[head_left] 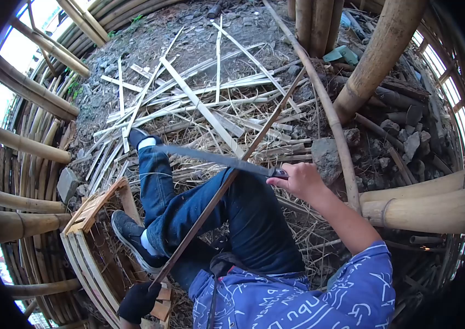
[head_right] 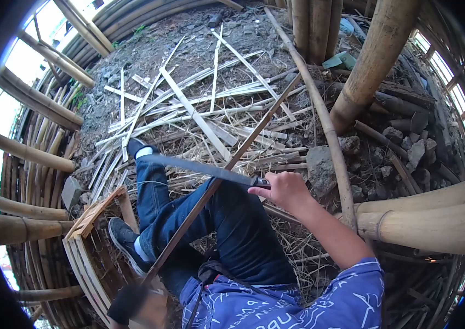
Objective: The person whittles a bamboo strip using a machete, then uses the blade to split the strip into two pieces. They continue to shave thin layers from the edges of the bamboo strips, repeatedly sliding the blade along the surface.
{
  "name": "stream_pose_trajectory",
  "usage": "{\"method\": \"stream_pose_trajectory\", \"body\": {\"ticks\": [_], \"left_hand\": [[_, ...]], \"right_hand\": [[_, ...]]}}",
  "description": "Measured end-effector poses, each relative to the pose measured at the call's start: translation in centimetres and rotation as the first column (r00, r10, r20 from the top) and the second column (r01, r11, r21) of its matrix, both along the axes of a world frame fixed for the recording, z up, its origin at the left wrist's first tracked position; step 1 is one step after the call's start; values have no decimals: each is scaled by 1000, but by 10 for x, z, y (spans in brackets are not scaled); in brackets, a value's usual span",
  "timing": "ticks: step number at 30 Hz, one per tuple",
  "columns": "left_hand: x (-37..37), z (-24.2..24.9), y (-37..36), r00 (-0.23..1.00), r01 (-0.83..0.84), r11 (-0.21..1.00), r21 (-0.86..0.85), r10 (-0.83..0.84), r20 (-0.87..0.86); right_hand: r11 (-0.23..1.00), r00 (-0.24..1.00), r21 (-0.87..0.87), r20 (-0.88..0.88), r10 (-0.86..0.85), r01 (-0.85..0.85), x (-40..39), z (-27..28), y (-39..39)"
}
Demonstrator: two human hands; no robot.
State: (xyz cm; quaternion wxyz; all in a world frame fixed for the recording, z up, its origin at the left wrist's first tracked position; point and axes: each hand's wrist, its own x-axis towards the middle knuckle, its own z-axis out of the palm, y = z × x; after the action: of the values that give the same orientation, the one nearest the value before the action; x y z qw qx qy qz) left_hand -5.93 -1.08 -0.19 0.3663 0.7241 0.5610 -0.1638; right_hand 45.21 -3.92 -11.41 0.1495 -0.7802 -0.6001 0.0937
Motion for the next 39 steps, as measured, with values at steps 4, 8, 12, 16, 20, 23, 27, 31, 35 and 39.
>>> {"method": "stream_pose_trajectory", "body": {"ticks": [4, 8, 12, 16, 20, 23, 27, 31, 35, 39], "left_hand": [[-10, -4, -7, 999, 19, 998, -59, -22, -50], [2, 1, -6, 1000, -8, 1000, -17, 7, -28], [-6, -5, -7, 1000, 24, 999, -33, -24, 6], [-9, -1, -7, 999, 47, 998, -48, -46, 22], [8, 8, -5, 998, 31, 999, -39, -33, -44], [17, 11, -3, 996, -5, 1000, 4, 5, -89], [11, 17, -5, 998, -10, 999, -39, 7, -68], [9, 11, -4, 999, -13, 997, -72, 10, -51], [3, 15, -6, 1000, -9, 999, -44, 10, 18], [-2, 1, -4, 999, 24, 999, -24, -24, -23]], "right_hand": [[997, 997, -17, -5, -73, 72, 24, -14, 16], [960, 951, 14, -142, -274, 279, 40, -18, 21], [991, 977, -58, -169, -128, 120, 10, -1, -5], [998, 994, -8, -81, -68, 67, 19, -18, -1], [996, 995, -10, -57, -85, 84, 23, -22, 13], [998, 998, 31, 23, -56, 55, 30, -27, 15], [999, 999, 48, 38, -27, 25, 19, -20, 11], [1000, 1000, 19, -12, 20, -20, 0, -3, -1], [998, 998, 41, 44, -43, 41, 31, -23, 3], [978, 970, -16, -123, -210, 209, 33, -12, 5]]}}
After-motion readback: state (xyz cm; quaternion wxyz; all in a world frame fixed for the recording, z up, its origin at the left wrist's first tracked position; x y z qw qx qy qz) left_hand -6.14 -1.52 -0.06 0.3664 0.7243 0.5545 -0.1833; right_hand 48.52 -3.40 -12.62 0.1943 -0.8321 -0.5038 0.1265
